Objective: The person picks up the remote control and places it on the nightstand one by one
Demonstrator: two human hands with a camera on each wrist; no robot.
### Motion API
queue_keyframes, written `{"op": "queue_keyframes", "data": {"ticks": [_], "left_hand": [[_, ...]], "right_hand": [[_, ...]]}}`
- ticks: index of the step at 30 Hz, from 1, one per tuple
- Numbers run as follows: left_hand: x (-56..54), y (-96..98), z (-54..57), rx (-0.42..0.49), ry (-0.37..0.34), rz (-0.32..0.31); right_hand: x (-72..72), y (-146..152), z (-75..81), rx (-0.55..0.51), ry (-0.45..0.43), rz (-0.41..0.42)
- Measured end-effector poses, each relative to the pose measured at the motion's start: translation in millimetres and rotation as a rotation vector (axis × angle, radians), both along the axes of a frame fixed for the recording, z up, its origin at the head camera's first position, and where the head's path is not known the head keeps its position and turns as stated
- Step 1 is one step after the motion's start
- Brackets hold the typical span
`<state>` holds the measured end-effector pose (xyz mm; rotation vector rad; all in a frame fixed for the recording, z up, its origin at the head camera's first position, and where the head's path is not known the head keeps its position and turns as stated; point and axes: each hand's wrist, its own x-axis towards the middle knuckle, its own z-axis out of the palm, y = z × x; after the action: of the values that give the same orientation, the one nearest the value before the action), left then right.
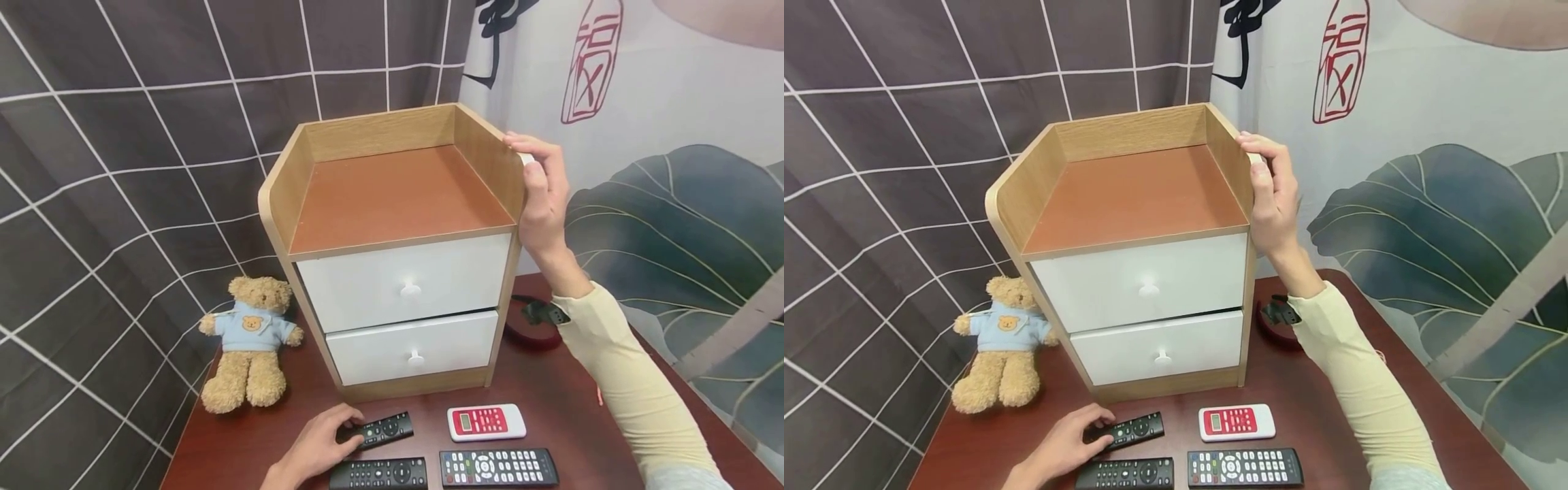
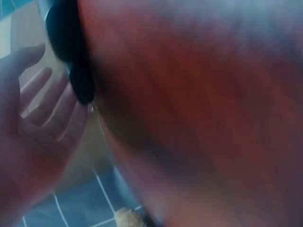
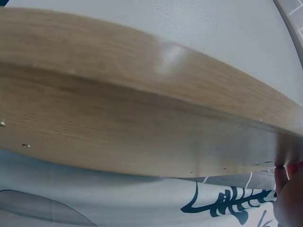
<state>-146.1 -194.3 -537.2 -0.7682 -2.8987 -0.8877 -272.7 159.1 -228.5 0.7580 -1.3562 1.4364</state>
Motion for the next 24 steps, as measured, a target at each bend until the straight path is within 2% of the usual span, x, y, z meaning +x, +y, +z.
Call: {"op": "queue_keyframes", "data": {"ticks": [4, 10, 13, 18, 24], "left_hand": [[2.2, 4.7, -2.0, -0.039, -0.005, -0.022], [-1.5, 11.1, -0.9, -0.118, -0.039, -0.086], [-2.3, 13.3, -1.2, -0.134, -0.046, -0.091], [0.0, 15.2, -3.9, -0.141, 0.006, -0.079], [1.7, 17.6, -5.7, -0.102, 0.073, -0.064]], "right_hand": [[-0.7, 0, -1.0, 0.006, -0.004, -0.006], [-1.9, 0, -0.7, -0.004, -0.004, 0.004], [-2.8, 0, -1.5, 0.001, -0.007, 0.004], [-2.5, -1, -1.7, 0.002, -0.008, 0.009], [0.0, -1, -0.3, -0.004, -0.009, 0.01]]}}
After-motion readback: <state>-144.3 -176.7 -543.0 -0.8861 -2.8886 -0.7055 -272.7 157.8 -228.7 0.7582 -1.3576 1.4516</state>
